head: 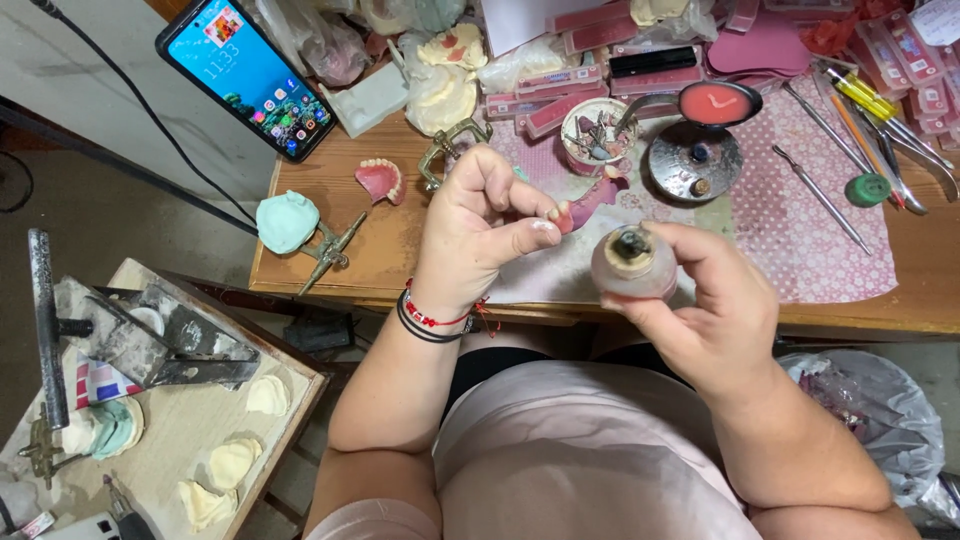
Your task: Applying and shaping pink wax onto a dental framework on a stone model to create a denture base.
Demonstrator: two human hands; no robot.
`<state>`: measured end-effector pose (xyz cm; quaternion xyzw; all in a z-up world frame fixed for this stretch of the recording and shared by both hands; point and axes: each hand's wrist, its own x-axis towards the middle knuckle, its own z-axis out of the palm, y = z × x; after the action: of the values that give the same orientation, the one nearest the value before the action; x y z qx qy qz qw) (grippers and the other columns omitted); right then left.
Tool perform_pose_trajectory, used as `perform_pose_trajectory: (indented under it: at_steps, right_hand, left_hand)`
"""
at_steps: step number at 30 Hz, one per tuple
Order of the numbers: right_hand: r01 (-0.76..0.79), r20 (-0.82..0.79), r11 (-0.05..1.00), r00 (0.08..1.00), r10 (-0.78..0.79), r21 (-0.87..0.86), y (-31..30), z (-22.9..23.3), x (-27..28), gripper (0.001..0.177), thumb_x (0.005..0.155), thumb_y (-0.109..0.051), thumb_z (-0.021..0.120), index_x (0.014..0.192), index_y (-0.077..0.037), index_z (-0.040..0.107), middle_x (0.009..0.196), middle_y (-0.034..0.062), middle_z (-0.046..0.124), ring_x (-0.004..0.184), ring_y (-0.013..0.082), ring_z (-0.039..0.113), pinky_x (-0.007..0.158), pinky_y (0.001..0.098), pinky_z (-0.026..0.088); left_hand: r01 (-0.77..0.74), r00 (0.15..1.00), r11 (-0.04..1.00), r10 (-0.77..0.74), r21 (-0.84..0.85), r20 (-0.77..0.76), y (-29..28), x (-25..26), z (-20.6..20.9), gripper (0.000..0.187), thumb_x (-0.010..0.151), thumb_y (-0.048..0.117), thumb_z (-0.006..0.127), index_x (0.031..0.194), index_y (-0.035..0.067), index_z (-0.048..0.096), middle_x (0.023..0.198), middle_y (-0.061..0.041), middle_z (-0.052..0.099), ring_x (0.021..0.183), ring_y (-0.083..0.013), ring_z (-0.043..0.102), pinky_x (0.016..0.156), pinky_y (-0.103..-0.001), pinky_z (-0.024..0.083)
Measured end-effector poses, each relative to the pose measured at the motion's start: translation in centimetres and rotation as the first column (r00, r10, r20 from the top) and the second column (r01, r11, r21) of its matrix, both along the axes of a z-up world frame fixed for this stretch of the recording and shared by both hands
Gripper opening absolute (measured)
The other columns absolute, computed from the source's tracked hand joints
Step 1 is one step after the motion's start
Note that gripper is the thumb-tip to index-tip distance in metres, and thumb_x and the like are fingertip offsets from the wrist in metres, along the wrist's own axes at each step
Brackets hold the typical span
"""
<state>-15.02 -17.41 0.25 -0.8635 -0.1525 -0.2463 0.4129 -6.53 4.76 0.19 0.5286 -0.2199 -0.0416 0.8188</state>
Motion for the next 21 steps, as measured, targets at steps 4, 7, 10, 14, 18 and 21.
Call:
perform_pose_trajectory:
  at_steps: [4,7,10,14,18,21]
  right_hand:
    - [0.003,-0.020,1.000,1.000,-0.003,-0.001,-0.2,0.0,0.2,0.048,0.086,-0.020,0.088,0.125,0.000,0.068,0.119,0.0115,0.074,0.105,0.0215,0.070,0.097,0.0315,0.050]
    - [0.064,-0.034,0.998,0.997,-0.063,0.029,-0.7,-0.2,0.4,0.052,0.085,-0.020,0.090,0.127,0.001,0.067,0.117,0.0109,0.074,0.102,0.0193,0.068,0.094,0.0307,0.050]
    - [0.081,-0.079,0.989,0.994,-0.072,0.127,-2.2,-1.1,0.6,0.053,0.084,-0.015,0.090,0.128,0.001,0.064,0.114,0.0101,0.072,0.099,0.0165,0.065,0.092,0.0282,0.049]
    - [0.136,-0.016,0.946,0.990,-0.138,0.295,-7.5,-3.0,0.8,0.063,0.084,-0.001,0.086,0.137,0.004,0.052,0.131,0.0182,0.059,0.121,0.0271,0.060,0.108,0.0359,0.049]
    - [0.331,0.028,0.866,0.930,-0.367,0.376,-15.7,-5.3,0.5,0.052,0.103,0.012,0.077,0.141,-0.008,0.048,0.136,0.0170,0.059,0.120,0.0272,0.060,0.112,0.0404,0.052]
    - [0.516,-0.466,0.800,0.814,-0.348,0.304,-35.9,-21.2,-0.3,0.036,0.131,-0.054,0.045,0.140,-0.022,0.060,0.127,-0.0005,0.067,0.106,0.0102,0.065,0.092,0.0245,0.051]
  left_hand:
    - [0.042,0.999,0.998,-0.042,-0.051,-0.010,0.1,0.1,-0.4,0.048,0.086,-0.004,0.080,0.095,0.015,0.037,0.091,-0.017,0.075,0.095,-0.0245,0.076,0.086,-0.035,0.064]
    - [0.038,0.999,0.998,-0.038,-0.048,-0.001,0.2,0.1,-0.4,0.050,0.085,-0.005,0.081,0.096,0.016,0.036,0.091,-0.016,0.075,0.095,-0.0242,0.076,0.088,-0.035,0.063]
    - [0.036,0.999,0.999,-0.036,-0.029,0.002,0.4,0.0,-0.4,0.049,0.084,-0.005,0.081,0.096,0.016,0.037,0.089,-0.015,0.074,0.092,-0.0216,0.075,0.084,-0.032,0.062]
    - [-0.015,1.000,0.999,0.014,0.046,0.025,0.9,-0.2,-0.5,0.042,0.082,-0.007,0.083,0.107,0.009,0.053,0.098,-0.012,0.076,0.090,-0.0157,0.076,0.079,-0.025,0.064]
    - [-0.161,0.987,0.975,0.157,0.155,0.039,2.7,-0.6,-0.6,0.041,0.081,-0.001,0.083,0.120,-0.002,0.068,0.093,-0.013,0.074,0.082,-0.0129,0.071,0.077,-0.022,0.062]
    - [-0.360,0.922,0.852,0.264,0.381,0.282,4.8,-0.4,-0.2,0.033,0.084,0.011,0.086,0.114,0.003,0.075,0.103,-0.010,0.075,0.090,-0.0134,0.067,0.082,-0.023,0.054]
